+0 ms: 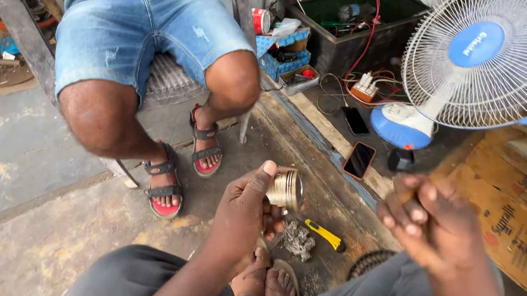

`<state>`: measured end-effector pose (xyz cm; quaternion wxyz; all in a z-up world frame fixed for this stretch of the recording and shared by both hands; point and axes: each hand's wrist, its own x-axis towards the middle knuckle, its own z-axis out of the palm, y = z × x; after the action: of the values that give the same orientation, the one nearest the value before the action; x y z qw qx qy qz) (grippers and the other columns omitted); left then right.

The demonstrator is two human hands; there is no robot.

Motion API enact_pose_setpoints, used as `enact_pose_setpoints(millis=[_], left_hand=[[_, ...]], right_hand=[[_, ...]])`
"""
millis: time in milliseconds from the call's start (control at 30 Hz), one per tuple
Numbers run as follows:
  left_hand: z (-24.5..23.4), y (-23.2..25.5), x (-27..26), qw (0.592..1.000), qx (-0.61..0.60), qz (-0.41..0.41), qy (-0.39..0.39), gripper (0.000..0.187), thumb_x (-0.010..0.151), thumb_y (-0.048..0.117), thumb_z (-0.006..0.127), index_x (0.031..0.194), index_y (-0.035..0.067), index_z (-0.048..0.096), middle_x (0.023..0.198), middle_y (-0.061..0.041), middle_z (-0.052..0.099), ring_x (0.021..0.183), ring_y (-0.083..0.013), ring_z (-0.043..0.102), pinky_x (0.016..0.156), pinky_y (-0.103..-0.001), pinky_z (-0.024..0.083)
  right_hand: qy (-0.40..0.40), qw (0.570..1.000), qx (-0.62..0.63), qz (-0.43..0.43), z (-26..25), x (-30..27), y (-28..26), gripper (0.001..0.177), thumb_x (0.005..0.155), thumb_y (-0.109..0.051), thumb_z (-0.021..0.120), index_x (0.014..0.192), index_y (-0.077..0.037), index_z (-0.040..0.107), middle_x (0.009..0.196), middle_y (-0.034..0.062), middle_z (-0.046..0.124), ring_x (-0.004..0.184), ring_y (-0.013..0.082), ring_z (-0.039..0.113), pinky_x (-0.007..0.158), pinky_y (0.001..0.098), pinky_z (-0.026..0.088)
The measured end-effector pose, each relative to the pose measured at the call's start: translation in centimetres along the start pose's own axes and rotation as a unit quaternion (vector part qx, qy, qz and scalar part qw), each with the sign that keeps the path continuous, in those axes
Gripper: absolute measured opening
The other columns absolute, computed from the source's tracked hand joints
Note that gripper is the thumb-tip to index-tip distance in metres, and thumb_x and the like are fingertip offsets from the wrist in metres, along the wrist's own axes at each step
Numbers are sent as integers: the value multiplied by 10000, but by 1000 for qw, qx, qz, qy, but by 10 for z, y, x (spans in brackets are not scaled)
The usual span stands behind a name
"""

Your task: Cleaning carbon deposits from a motorcycle engine piston using a hacksaw blade and a small wire brush.

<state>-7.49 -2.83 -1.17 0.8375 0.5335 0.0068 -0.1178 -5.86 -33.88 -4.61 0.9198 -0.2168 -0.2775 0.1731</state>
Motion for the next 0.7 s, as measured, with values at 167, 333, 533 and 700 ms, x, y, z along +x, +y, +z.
enact_pose_setpoints(millis=[167, 333, 533, 700], left_hand=[[4, -29, -26, 995, 57, 75, 12, 622, 1075, 531, 442, 1018, -9, 746, 676, -100, 688, 462, -85, 556, 389, -210, 389], [25, -25, -32, 998, -54, 24, -16, 540, 1019, 505, 473, 982, 4, 672, 765, -132, 744, 527, -162, 692, 411, -281, 491], [19, -44, 15, 973, -195, -48, 109, 532, 1032, 527, 467, 944, 32, 642, 688, -102, 699, 425, -115, 504, 354, -220, 344], [-20, -82, 50, 960, -252, -71, 94, 258, 930, 325, 560, 1047, 103, 617, 774, -7, 571, 536, -87, 486, 431, -211, 345]], right_hand=[[64, 928, -365, 36, 71, 44, 5, 177, 1017, -84, 696, 1033, 92, 708, 1051, 159, 670, 888, 260, 691, 776, 386, 602], [71, 866, -488, 83, 90, 84, 39, 186, 961, -90, 674, 1011, 82, 725, 1015, 168, 684, 890, 295, 727, 672, 395, 642], [166, 846, -497, 97, 64, 127, 57, 208, 1002, -124, 598, 1090, 57, 651, 1017, 186, 748, 867, 324, 750, 657, 404, 637], [219, 856, -449, 131, 8, 121, 69, 355, 849, 69, 694, 1192, 31, 607, 1044, 198, 690, 968, 310, 744, 803, 392, 626]])
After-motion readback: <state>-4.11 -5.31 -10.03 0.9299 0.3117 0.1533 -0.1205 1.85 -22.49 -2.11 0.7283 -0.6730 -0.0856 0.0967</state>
